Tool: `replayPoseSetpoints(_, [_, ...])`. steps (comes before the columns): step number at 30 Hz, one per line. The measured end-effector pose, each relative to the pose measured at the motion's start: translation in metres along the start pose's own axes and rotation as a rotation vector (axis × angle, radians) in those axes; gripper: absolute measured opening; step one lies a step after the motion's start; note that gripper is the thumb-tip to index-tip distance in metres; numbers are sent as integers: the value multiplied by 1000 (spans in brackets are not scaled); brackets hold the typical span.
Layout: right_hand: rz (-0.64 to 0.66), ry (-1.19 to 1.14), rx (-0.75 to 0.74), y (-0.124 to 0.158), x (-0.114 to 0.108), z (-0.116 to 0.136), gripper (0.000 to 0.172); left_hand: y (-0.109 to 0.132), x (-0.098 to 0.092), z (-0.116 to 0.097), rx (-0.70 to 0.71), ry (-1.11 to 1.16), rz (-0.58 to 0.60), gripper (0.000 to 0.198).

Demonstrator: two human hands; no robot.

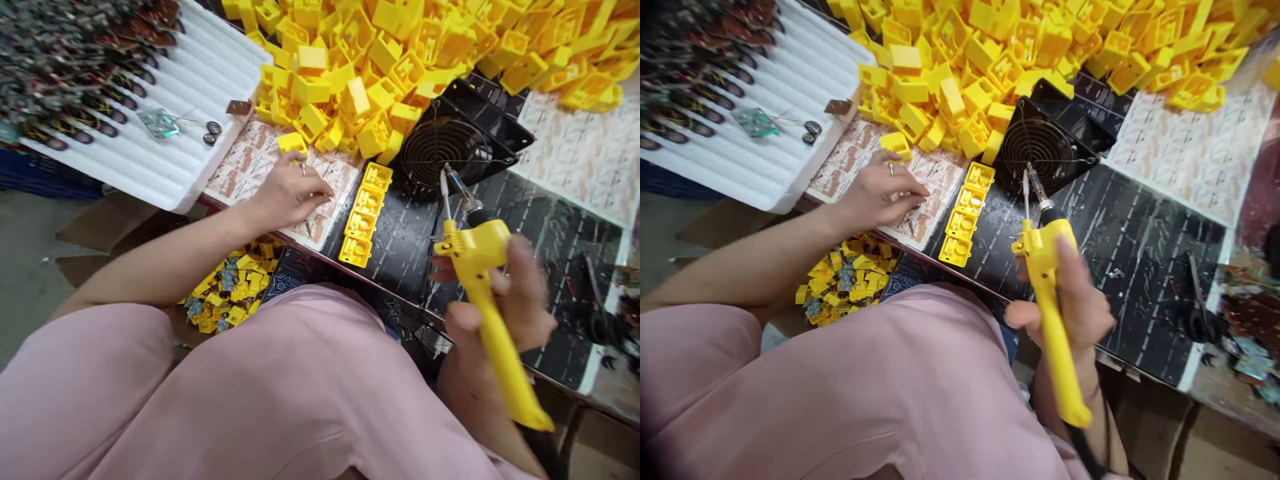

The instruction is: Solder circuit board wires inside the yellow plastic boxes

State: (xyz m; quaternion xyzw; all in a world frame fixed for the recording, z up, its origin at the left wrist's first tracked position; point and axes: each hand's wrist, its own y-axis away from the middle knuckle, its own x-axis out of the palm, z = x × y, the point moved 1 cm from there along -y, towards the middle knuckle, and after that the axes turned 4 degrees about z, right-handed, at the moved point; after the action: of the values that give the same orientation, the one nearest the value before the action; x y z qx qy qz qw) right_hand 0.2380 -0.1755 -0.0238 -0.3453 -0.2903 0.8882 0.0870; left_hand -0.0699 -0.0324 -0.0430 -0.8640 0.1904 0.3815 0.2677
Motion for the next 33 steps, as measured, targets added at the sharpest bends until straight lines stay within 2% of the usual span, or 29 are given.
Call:
replayPoseSetpoints(2, [-216,71,20,-5,-9,2,67,13,23,-13,-3,-29,43,27])
replayPoseSetpoints(3, [-326,130,-15,-8,-13,1,57,18,29,-19,-15,-23,47,26])
replayPoseSetpoints(5, [-536,185,-102,-12,-17,-8,43,26,34,-30,-40,-10,62,25])
replayPoseSetpoints(6, [-613,155,-89,-11,-18,-15,42,29,35,-36,-52,-9,71,24])
replayPoseSetpoints(8, [-700,11,6,-6,-19,-28,51,33,34,-46,-68,-10,103,22])
replayPoseSetpoints(10, [-637,-134,114,3,-18,-34,53,36,34,-53,-68,-17,140,23])
replayPoseSetpoints(11, [-570,-175,135,9,-18,-33,46,37,34,-56,-67,-28,153,24])
replayPoseSetpoints(13, [-392,-192,136,19,-18,-27,20,38,36,-60,-60,-67,168,26])
replayPoseSetpoints(14, [-306,-190,120,23,-18,-23,17,38,37,-61,-55,-91,177,26])
replayPoseSetpoints(17, [-106,-235,5,29,-20,-14,44,37,39,-63,-28,-155,211,26])
replayPoseSetpoints(20, [47,-334,-118,26,-19,-10,54,33,37,-63,-2,-180,245,25])
replayPoseSetpoints(22, [119,-339,-140,21,-16,-8,52,31,35,-64,12,-176,261,24])
replayPoseSetpoints(27, [233,-275,-208,8,-9,1,30,29,33,-64,11,-160,289,21])
replayPoseSetpoints(33, [284,-284,-297,-6,-4,1,27,29,37,-63,4,-183,319,19])
